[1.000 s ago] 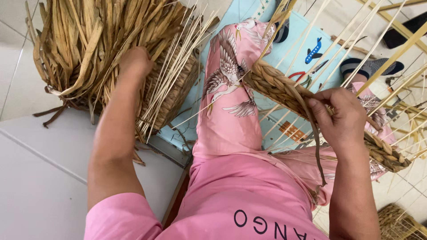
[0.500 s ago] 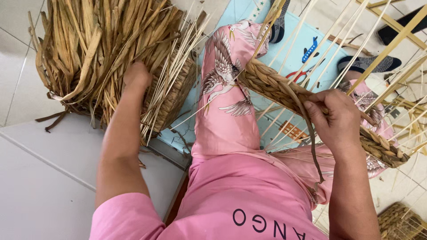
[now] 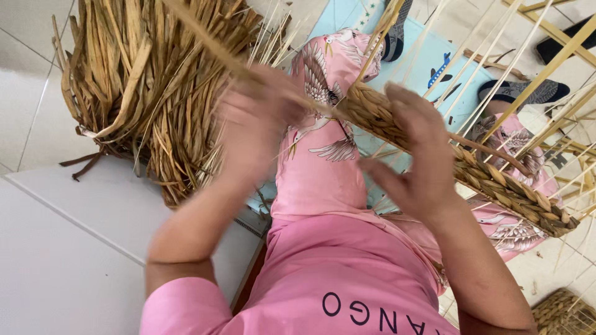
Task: The person weaves dried plant fibers through a structural frame to create a basket, using their hands to thread and tighten the fibers around the vertical supports.
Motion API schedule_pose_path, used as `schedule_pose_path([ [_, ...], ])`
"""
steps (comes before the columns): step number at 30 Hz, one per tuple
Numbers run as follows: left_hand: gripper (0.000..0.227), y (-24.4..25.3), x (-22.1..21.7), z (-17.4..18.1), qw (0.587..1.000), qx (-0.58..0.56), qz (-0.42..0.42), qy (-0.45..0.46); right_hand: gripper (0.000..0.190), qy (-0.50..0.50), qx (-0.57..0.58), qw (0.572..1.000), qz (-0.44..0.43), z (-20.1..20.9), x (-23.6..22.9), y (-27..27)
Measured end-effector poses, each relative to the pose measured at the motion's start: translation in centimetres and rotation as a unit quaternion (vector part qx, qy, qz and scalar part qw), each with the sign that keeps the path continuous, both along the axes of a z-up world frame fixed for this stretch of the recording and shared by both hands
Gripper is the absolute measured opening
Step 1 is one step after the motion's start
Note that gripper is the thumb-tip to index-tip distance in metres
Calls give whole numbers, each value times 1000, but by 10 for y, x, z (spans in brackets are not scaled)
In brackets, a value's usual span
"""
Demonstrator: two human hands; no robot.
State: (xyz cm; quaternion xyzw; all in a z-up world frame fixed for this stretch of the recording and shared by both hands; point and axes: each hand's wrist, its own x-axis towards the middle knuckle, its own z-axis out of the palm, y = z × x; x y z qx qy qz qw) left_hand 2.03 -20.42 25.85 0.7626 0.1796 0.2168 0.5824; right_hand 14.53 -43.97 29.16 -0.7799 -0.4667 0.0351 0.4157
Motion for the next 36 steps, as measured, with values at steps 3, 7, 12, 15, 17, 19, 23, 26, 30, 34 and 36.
schedule_pose_path([
  [3, 10, -68, 26, -20, 912, -381, -145, -36, 47, -124, -66, 990, 2, 8, -4, 8],
  [7, 9, -90, 34, -45, 887, -448, -106, -42, 61, 203, -17, 979, 5, 3, -7, -34],
  [12, 10, -84, 44, -61, 859, -509, -50, -20, 12, 343, 219, 911, -70, -51, -3, -105],
  [15, 11, -47, 53, -71, 826, -547, 17, -134, 20, 432, 353, 814, -161, -85, 2, -175],
  [17, 10, -41, 57, -74, 835, -535, 16, -128, 21, 454, 386, 777, -203, -104, 0, -226],
  [19, 15, -54, 58, -79, 842, -531, 16, -89, 25, 460, 397, 766, -210, -124, -1, -274],
  [23, 14, -72, 64, -91, 898, -436, -46, -29, 26, 474, 309, 793, -226, -127, 1, -311],
  [26, 13, -79, 66, -97, 944, -323, -75, -3, 27, 478, 139, 846, -192, -93, -5, -274],
  [30, 12, -113, 78, -101, 944, -304, -121, -32, 25, 336, 39, 936, -95, -38, -14, -180],
  [34, 10, -152, 79, -89, 927, -304, -219, -8, 42, -10, -53, 990, -133, -10, 8, -98],
  [36, 12, -151, 86, -83, 924, -293, -246, -9, 12, 53, -90, 984, -141, -13, 14, -81],
])
